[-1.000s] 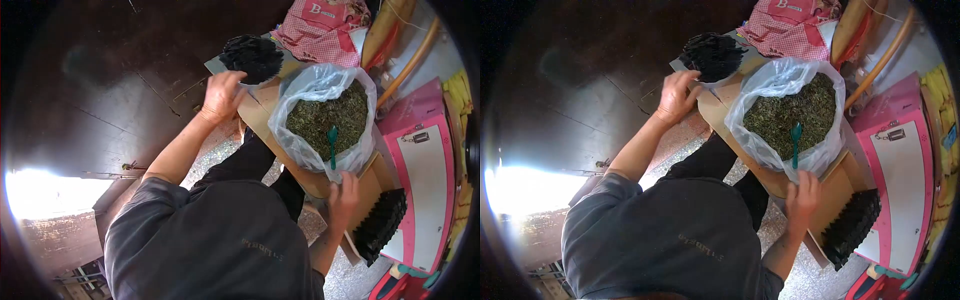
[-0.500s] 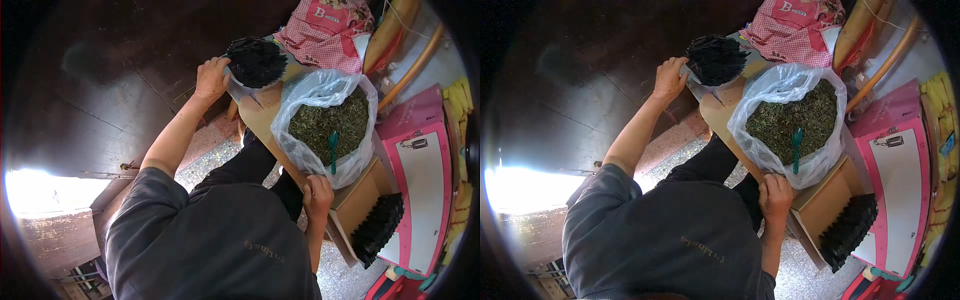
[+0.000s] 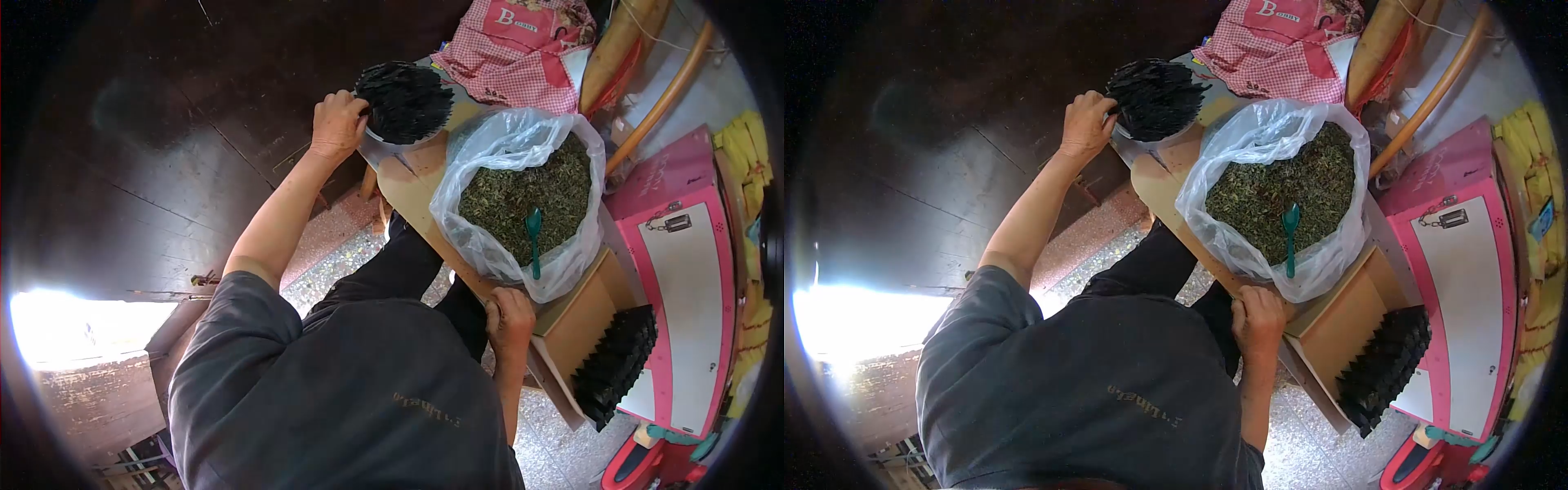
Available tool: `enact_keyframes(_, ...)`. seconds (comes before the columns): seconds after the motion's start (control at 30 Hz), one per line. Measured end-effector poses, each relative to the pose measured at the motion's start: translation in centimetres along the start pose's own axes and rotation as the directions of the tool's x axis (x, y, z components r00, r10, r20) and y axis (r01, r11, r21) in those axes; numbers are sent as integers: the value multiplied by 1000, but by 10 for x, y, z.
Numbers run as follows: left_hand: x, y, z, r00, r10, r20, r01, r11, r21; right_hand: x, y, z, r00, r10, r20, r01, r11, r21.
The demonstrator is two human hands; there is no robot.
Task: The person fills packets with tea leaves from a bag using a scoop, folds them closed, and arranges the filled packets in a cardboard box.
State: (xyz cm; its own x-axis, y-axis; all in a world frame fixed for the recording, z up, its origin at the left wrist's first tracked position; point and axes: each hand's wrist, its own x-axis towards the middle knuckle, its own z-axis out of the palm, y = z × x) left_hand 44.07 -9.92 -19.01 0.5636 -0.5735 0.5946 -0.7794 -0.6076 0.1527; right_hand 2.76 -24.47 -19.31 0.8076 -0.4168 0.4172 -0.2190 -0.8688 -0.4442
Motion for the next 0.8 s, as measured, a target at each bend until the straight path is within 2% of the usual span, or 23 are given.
enact_keyframes(0.1, -2, 0, 2, 1000, -16, 25, 15, 1000, 8, -1, -1, -1, 998, 32, 51, -32, 999, 1)
enact_keyframes(0.37, 2, 1, -10, 999, -33, 9, 34, 999, -23, -2, -4, -2, 996, 61, 61, -61, 998, -8)
enact_keyframes(0.57, 18, 8, -41, 981, -43, -187, 22, 993, -114, -4, -2, 1, 996, 68, 61, -68, 998, 4)
enact_keyframes(0.73, 32, 43, -108, 879, 11, -476, -134, 965, -226, -2, -5, 0, 993, 81, 81, -82, 997, 1)
enact_keyframes(0.8, 28, 72, -134, 865, -21, -502, -154, 940, -306, 1, -5, 2, 998, 52, 20, -52, 998, 42)
